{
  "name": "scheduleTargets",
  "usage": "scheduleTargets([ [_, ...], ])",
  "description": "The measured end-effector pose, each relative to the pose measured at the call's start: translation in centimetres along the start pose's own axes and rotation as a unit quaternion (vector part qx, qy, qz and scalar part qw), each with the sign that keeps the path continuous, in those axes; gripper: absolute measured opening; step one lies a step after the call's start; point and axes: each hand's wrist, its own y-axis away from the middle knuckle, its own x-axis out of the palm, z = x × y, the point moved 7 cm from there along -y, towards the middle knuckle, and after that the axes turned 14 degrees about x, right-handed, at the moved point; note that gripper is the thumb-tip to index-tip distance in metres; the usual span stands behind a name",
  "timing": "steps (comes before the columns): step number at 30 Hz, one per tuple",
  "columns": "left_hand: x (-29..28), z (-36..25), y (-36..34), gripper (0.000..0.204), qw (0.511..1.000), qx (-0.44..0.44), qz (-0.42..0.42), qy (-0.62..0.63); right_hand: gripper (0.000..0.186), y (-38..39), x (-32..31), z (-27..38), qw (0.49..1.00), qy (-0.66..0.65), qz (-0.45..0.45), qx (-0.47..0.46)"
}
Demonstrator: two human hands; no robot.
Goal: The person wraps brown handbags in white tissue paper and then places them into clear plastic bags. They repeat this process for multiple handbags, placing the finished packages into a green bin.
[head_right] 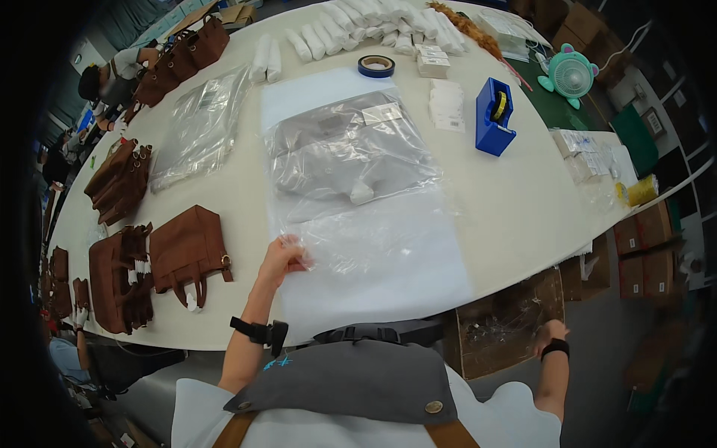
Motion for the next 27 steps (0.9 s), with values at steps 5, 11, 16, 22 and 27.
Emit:
scheduleTargets([
  [5,-3.9,1.3,3.3,0.015,0.964,-0.075,0.169,-0.189,0.032,13.3,-2.8,14.1,0.933,-0.136,0.2,-0.268],
  [11,-1.1,-8.5,0.4,0.029,0.844,0.372,-0.021,-0.387,0.022,30.1,-9.8,31.8,0.701,-0.329,-0.019,-0.632],
  [16,13.1,-6.0,0.9,0.029,0.684,0.499,0.253,-0.467,0.018,42.8,-3.3,38.2,0.596,-0.245,0.095,-0.759],
  [22,9.8,-10.1,-3.0,0.008,0.889,0.411,0.032,-0.201,0.026,40.5,5.2,35.5,0.674,0.133,-0.074,-0.723],
  [27,12.6,-13.9,1.2,0.009,0.745,0.59,0.104,-0.294,0.05,37.2,3.1,41.6,0.544,-0.166,-0.319,-0.758],
])
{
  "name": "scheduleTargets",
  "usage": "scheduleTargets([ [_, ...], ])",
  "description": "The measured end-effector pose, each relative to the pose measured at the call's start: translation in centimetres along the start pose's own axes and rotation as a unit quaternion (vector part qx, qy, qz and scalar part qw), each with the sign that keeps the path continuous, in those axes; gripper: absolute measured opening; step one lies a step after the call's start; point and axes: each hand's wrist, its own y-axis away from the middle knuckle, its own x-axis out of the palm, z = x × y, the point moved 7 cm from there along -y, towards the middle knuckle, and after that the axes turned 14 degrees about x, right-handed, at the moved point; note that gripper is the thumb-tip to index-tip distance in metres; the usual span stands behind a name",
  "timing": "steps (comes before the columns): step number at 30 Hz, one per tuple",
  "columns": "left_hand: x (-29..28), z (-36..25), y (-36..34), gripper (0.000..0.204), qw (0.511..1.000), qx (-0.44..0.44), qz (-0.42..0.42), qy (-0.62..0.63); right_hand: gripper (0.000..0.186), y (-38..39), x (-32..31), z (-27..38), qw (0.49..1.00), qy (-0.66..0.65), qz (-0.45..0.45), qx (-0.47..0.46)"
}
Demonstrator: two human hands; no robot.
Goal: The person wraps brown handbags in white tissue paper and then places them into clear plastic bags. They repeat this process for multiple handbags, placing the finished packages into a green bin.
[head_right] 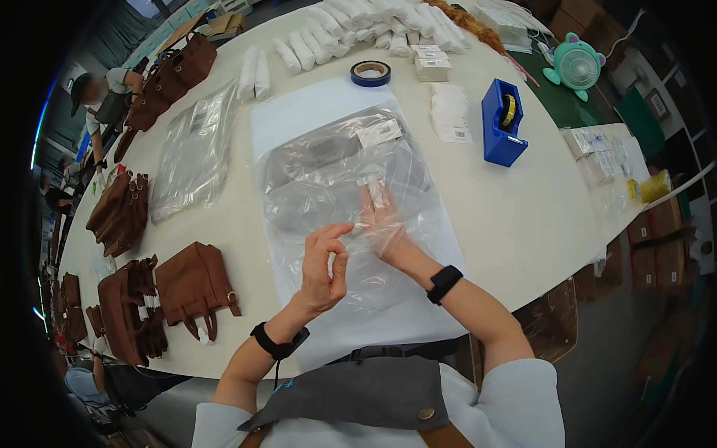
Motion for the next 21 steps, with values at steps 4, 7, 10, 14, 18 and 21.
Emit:
scheduleTargets([
  [4,2.5,-0.9,-0.3,0.009,0.999,0.028,0.042,0.019,0.05,-4.7,2.2,-4.7,0.986,0.103,-0.109,0.079],
  [7,2.8,-0.9,0.0,0.007,0.998,0.011,0.062,0.018,0.046,-5.5,2.6,-7.1,0.979,-0.034,-0.096,0.177],
  [10,2.7,-0.5,0.5,0.008,0.998,0.004,0.063,0.013,0.042,-6.4,1.9,-6.1,0.961,-0.038,-0.064,0.268],
  [14,2.8,-0.7,0.5,0.01,0.998,0.008,0.054,0.02,0.043,-7.3,2.0,-5.7,0.971,0.137,-0.046,0.189],
  [18,3.0,-0.8,0.3,0.012,0.998,0.007,0.049,0.028,0.046,-8.2,3.1,-7.1,0.963,0.191,-0.011,0.191],
  [21,2.9,-0.9,0.3,0.012,0.998,0.005,0.058,0.019,0.048,-6.6,1.7,-5.0,0.951,0.252,-0.169,0.066],
])
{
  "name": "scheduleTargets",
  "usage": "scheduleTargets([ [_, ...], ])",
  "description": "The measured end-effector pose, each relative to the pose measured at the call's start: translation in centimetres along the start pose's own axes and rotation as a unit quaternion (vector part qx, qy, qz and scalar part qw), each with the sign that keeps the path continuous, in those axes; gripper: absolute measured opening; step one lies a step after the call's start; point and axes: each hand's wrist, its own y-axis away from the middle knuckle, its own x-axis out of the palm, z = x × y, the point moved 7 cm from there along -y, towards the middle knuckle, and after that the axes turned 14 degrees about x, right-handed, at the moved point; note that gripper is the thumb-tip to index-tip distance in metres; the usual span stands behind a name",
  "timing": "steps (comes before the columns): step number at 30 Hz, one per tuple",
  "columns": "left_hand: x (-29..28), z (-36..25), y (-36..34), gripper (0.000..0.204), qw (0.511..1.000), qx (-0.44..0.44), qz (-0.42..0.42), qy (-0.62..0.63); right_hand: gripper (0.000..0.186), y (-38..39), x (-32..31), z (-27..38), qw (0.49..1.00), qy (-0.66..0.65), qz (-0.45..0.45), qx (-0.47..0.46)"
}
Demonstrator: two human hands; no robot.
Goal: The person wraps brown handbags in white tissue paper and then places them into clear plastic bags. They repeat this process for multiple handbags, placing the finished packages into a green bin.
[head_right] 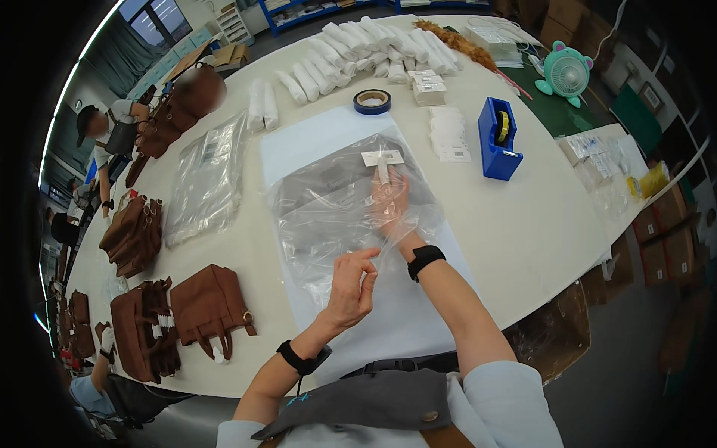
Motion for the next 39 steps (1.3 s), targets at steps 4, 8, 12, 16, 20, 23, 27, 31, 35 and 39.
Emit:
scheduleTargets([
  [4,0.7,-0.2,0.5,0.011,1.0,0.005,0.029,-0.009,0.053,3.4,-0.3,0.0,0.993,-0.027,0.102,-0.051],
  [8,1.5,-0.6,0.9,0.007,0.991,0.01,0.107,-0.078,0.056,4.5,-2.4,0.1,0.95,-0.022,0.31,-0.023],
  [12,3.1,0.4,4.5,0.01,0.956,0.009,0.218,-0.194,0.055,9.8,-9.7,-1.6,0.911,0.028,0.403,-0.08],
  [16,1.8,3.7,7.4,0.017,0.887,-0.302,0.254,0.24,0.041,14.3,-15.1,-7.5,0.781,0.053,0.615,-0.09],
  [20,-9.7,10.5,10.7,0.028,0.903,-0.329,-0.273,-0.043,0.028,9.2,-19.7,-10.4,0.772,-0.122,0.614,0.112],
  [23,-8.3,14.4,15.4,0.04,0.78,-0.563,-0.242,0.131,0.024,3.4,-20.1,-8.3,0.862,-0.156,0.451,0.171],
  [27,-3.5,10.8,15.3,0.04,0.751,-0.604,-0.099,0.248,0.042,1.5,-15.2,-2.6,0.961,-0.192,0.195,-0.044],
  [31,-1.5,5.2,18.8,0.021,0.737,-0.596,-0.065,0.313,0.063,7.9,-4.6,1.1,0.938,-0.091,0.32,-0.097],
  [35,-3.2,1.6,23.5,0.01,0.707,-0.641,-0.001,0.3,0.071,9.0,-2.9,1.4,0.927,-0.079,0.352,-0.104],
  [39,-4.3,0.9,24.2,0.011,0.726,-0.615,-0.058,0.302,0.069,11.0,-4.0,2.6,0.919,-0.085,0.365,-0.119],
])
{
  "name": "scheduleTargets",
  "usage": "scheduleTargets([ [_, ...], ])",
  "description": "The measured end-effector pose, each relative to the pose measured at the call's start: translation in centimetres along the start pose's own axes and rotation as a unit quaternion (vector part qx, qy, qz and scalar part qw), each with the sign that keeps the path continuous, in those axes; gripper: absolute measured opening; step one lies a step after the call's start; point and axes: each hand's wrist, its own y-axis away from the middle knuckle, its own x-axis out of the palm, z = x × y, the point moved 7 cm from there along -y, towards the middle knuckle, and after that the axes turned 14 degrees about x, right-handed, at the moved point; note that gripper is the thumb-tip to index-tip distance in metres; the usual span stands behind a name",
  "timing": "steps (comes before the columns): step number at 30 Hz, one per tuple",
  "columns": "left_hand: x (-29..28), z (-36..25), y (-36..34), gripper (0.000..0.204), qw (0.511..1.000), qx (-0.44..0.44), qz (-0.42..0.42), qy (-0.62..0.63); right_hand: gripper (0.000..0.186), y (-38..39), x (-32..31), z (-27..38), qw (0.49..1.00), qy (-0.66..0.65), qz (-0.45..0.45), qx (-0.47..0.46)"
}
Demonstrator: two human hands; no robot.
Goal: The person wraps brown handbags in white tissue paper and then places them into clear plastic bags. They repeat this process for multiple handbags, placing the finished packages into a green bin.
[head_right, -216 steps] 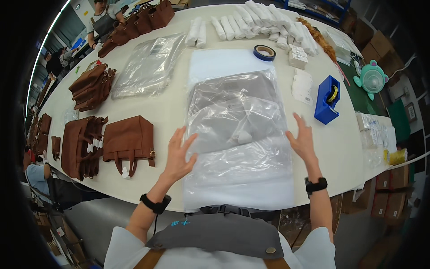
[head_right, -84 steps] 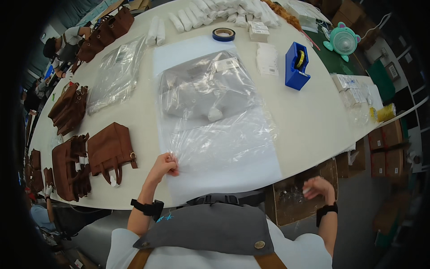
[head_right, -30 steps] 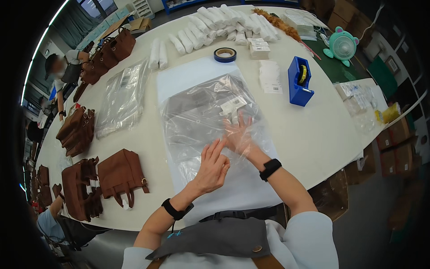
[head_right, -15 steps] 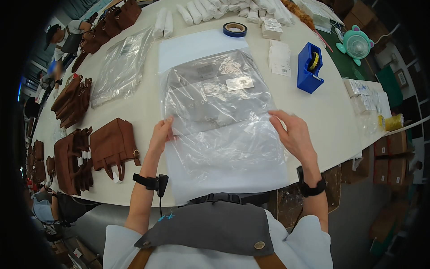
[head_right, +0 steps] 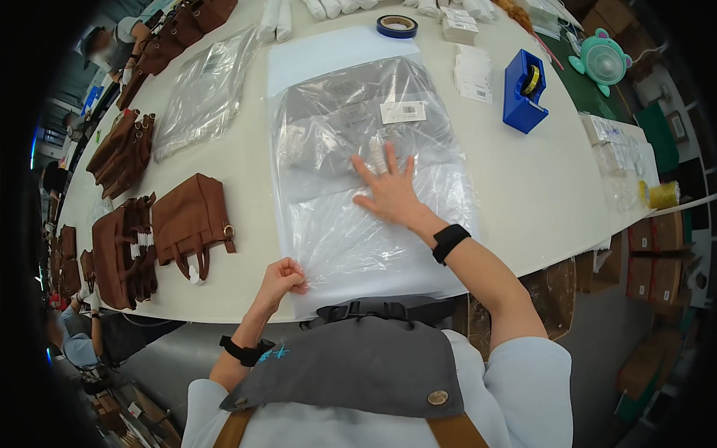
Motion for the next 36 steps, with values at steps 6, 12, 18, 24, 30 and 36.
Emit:
scheduleTargets([
  [6,0.4,0.3,2.3,0.024,0.996,-0.024,0.037,0.073,0.046,14.0,-0.4,4.1,0.924,-0.014,0.284,-0.257],
  [12,-4.9,-6.1,-0.9,0.041,0.914,0.272,-0.117,-0.276,0.032,8.8,-10.5,-10.6,0.808,-0.551,0.149,0.143],
  [18,2.3,-10.7,-5.1,0.053,0.55,0.497,0.045,-0.67,0.054,7.4,-9.8,-15.3,0.99,0.102,-0.101,0.004],
  [24,2.2,-8.3,-7.8,0.038,0.716,0.406,0.26,-0.505,0.035,6.2,-6.6,-15.8,0.993,0.046,0.105,-0.042],
  [30,-1.1,-5.9,-7.4,0.05,0.947,0.182,0.142,-0.223,0.058,4.7,-8.3,-16.6,0.967,-0.208,0.106,0.1],
  [36,-2.8,-5.3,-8.2,0.056,0.989,0.116,-0.023,-0.085,0.058,1.9,-5.8,-18.3,0.93,-0.193,0.117,0.292],
])
